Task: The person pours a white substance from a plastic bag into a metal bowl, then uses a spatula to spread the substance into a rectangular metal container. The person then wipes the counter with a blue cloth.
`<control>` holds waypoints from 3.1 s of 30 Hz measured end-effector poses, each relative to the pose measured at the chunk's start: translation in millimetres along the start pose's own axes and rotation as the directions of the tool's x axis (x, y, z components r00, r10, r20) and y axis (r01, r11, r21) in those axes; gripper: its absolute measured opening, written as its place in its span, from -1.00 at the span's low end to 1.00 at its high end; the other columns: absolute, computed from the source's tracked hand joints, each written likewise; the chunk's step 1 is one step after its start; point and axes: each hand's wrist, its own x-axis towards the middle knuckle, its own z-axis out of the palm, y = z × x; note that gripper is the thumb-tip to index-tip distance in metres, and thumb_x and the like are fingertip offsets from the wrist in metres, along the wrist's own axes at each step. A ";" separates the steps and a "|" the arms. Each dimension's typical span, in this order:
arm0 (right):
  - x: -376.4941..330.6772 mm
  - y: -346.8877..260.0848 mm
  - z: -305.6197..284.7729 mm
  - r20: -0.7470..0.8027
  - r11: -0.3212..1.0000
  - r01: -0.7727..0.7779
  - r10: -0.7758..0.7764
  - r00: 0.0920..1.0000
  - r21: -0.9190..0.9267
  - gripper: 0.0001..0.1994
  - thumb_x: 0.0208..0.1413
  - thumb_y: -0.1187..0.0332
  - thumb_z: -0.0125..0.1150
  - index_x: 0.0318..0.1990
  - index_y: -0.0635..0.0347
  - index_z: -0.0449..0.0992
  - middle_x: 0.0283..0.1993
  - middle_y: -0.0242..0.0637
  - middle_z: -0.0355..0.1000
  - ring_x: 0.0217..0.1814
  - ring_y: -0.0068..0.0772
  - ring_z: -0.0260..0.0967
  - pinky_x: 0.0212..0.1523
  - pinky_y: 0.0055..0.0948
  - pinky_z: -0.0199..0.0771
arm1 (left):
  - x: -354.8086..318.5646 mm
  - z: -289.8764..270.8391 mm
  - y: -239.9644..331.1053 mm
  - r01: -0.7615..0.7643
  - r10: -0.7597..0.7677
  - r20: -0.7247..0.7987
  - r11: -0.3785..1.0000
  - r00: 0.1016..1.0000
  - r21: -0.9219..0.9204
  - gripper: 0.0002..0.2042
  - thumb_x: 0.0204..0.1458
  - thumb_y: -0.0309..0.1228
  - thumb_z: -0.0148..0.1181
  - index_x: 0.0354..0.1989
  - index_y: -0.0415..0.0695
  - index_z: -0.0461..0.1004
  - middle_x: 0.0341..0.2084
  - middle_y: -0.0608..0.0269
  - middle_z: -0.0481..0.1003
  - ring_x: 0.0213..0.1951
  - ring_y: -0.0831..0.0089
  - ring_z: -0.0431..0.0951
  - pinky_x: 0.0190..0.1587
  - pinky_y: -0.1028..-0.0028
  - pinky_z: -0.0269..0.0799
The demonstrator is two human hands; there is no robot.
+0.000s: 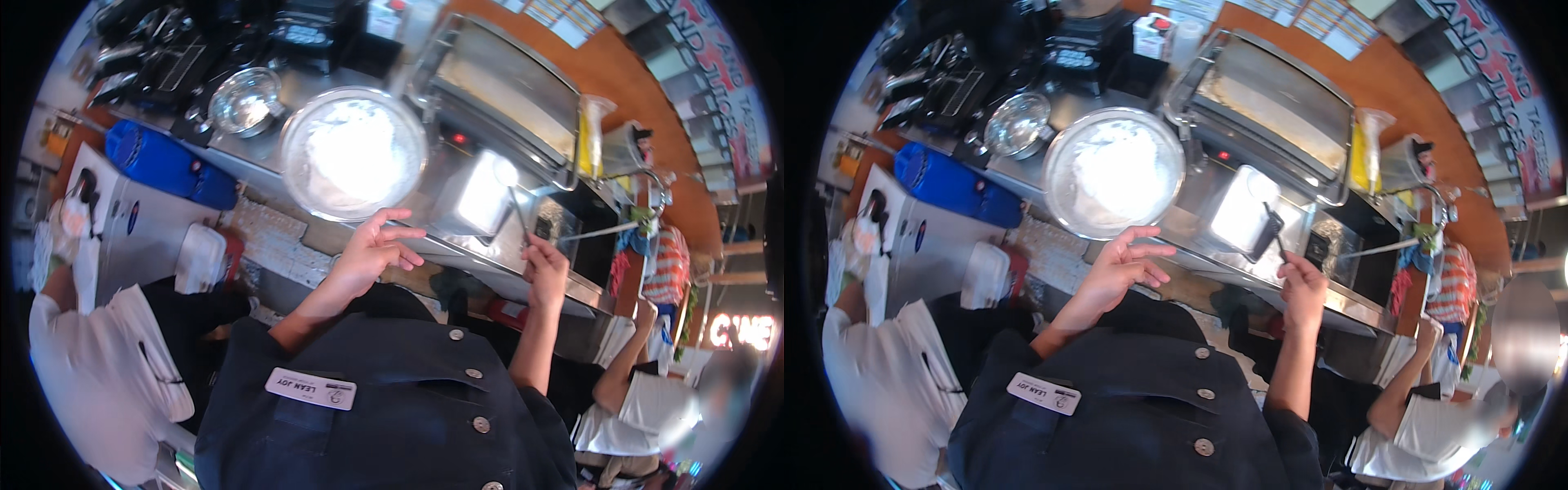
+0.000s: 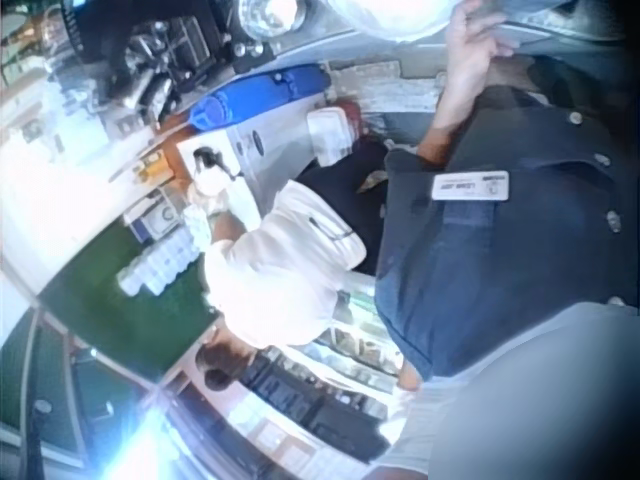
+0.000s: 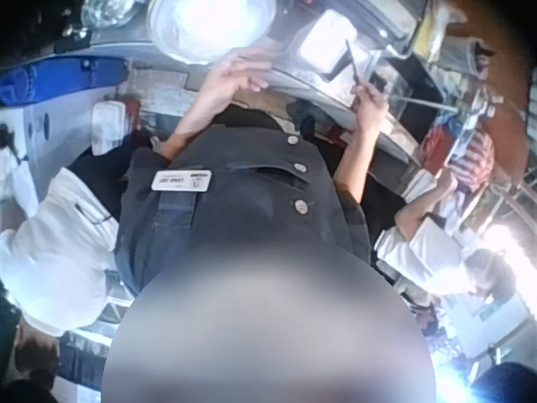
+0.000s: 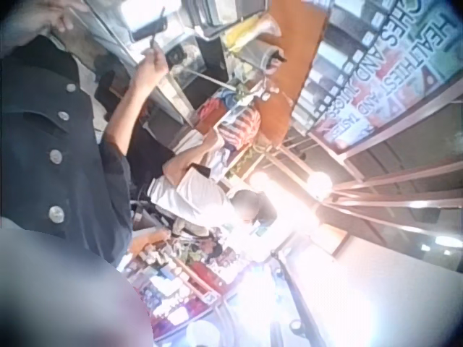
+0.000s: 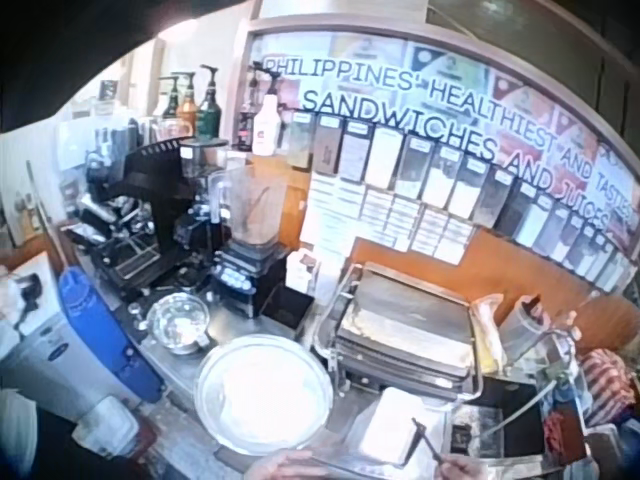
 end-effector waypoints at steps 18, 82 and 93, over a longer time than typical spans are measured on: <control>16.1 24.8 172.3 0.514 -0.208 0.681 -0.810 0.283 -0.702 -0.72 -0.21 0.46 0.08 -0.25 0.25 0.50 -0.39 -0.35 0.34 -0.46 -0.40 0.29 -0.48 -0.45 0.24 | -67.7 -67.3 -21.6 -0.063 0.030 -0.367 0.995 0.930 -0.080 -0.82 0.00 -0.64 -0.05 -0.20 -0.27 0.36 -0.29 0.06 0.50 -0.39 0.47 0.51 -0.32 0.56 0.43; 12.2 -12.1 10.3 -0.010 0.999 0.025 -0.024 1.000 0.041 -0.73 -0.04 0.61 0.05 -0.14 0.49 0.47 -0.57 -0.37 0.34 -0.75 -0.78 -0.01 -0.76 -0.71 -0.10 | 37.5 -5.4 -59.7 0.142 -0.142 -0.003 0.990 0.990 -0.024 -0.37 -0.01 -0.67 -0.01 0.26 -0.43 -0.11 0.19 -0.26 0.09 -0.17 0.20 0.55 -0.14 0.45 0.47; 10.7 2.1 142.4 0.192 0.478 0.642 -0.693 0.695 -0.599 -0.78 -0.05 0.56 0.10 -0.20 0.27 0.52 -0.35 -0.19 0.50 -0.44 -0.33 0.46 -0.43 -0.47 0.42 | 19.3 -27.7 -66.7 0.125 -0.138 -0.140 0.988 0.981 -0.095 -0.40 -0.02 -0.65 0.01 0.23 -0.46 -0.06 0.12 -0.21 0.19 -0.18 0.18 0.55 -0.15 0.44 0.47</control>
